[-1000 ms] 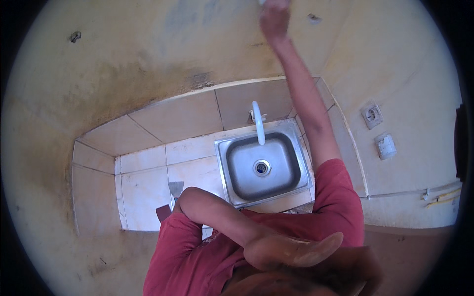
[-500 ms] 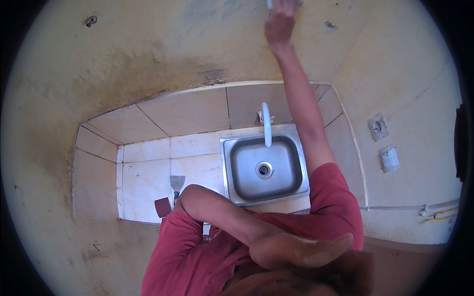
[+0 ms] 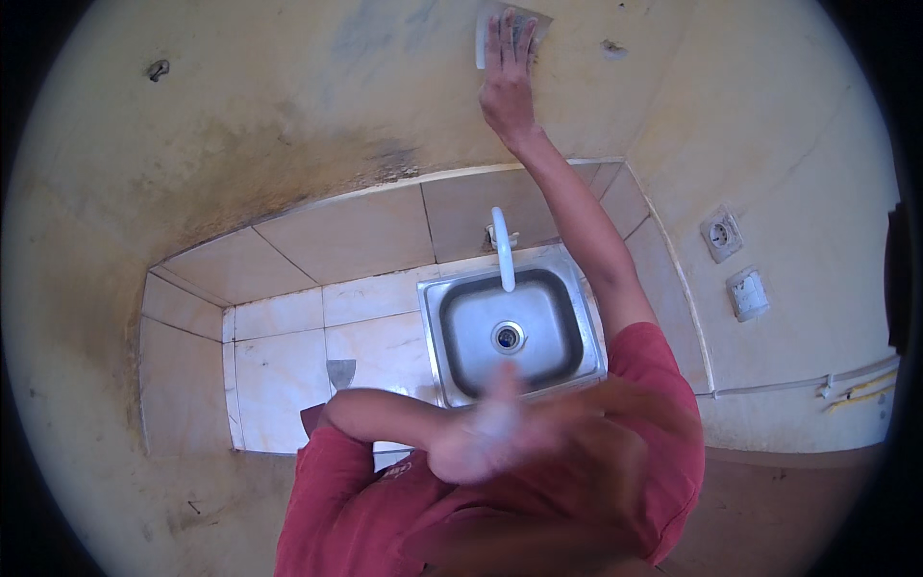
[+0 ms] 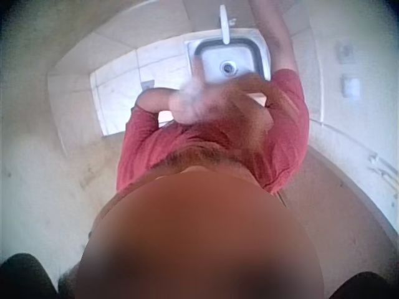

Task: The person scrubs a wall above a kitchen sink using a white abrasive pad and a putty knife. They alternate between scrubbing with the pad and scraping with the knife to remove surface residue.

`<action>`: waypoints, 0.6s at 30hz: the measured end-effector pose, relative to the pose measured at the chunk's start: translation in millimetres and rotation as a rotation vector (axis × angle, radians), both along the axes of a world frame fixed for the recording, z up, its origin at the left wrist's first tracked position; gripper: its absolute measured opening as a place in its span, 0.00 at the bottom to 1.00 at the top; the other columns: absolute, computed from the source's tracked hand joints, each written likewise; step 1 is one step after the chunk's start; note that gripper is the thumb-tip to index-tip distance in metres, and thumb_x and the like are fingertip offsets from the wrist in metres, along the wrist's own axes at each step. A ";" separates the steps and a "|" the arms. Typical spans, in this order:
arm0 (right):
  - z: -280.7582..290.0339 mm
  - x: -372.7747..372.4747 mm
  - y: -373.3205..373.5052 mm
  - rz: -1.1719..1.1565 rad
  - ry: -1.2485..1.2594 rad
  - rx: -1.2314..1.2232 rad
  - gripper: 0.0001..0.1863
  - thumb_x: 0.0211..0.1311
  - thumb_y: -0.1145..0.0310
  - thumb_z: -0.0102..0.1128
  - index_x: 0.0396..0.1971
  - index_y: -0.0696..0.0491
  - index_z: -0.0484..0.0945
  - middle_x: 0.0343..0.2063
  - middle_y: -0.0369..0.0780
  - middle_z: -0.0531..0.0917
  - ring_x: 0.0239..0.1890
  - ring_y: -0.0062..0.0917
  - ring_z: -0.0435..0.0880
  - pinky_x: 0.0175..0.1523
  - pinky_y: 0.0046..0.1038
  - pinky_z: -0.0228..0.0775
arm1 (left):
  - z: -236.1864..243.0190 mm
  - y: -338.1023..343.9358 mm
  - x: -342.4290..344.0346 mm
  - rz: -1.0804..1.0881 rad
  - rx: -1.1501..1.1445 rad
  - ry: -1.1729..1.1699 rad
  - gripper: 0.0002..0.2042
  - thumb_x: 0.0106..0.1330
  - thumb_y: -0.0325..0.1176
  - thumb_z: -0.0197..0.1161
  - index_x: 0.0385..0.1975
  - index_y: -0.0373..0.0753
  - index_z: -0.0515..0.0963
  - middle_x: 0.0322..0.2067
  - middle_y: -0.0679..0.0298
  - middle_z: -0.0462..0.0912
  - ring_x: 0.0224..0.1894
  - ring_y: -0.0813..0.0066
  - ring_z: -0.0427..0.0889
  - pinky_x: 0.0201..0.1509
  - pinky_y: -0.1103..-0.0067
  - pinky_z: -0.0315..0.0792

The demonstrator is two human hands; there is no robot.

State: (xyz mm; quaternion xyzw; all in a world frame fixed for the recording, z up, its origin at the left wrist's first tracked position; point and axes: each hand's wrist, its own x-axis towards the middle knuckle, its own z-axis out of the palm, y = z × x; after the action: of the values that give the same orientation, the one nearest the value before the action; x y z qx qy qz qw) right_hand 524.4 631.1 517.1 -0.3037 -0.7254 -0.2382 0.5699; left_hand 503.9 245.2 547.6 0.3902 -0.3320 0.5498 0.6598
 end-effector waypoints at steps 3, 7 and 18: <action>23.7 -1.1 -6.5 0.064 -0.014 0.006 0.40 0.56 0.81 0.41 0.74 0.68 0.54 0.73 0.66 0.54 0.77 0.64 0.44 0.82 0.52 0.33 | -77.5 23.5 -96.6 0.344 -0.087 0.757 0.57 0.62 0.81 0.11 0.74 0.34 0.55 0.37 0.53 0.83 0.35 0.67 0.82 0.47 0.72 0.73; 61.1 -7.4 7.0 0.021 0.145 0.019 0.39 0.56 0.82 0.40 0.74 0.68 0.55 0.74 0.63 0.55 0.78 0.62 0.46 0.82 0.51 0.36 | -235.7 43.9 -147.6 1.021 -0.438 1.306 0.48 0.71 0.73 0.16 0.74 0.36 0.55 0.43 0.55 0.84 0.49 0.64 0.80 0.60 0.68 0.67; 63.3 -1.1 3.7 -0.120 0.049 -0.012 0.35 0.61 0.81 0.41 0.72 0.67 0.59 0.72 0.62 0.60 0.77 0.58 0.52 0.81 0.52 0.42 | -518.0 -42.9 -186.1 0.277 -1.309 2.718 0.64 0.57 0.82 0.47 0.74 0.51 0.11 0.68 0.46 -0.04 0.69 0.26 0.00 0.65 0.22 0.30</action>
State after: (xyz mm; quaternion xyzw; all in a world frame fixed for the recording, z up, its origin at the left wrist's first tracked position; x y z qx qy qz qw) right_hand 523.3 634.8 580.4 -0.3559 -0.6933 -0.2600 0.5702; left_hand 317.8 202.3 29.6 0.2601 0.8452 -0.1151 0.4525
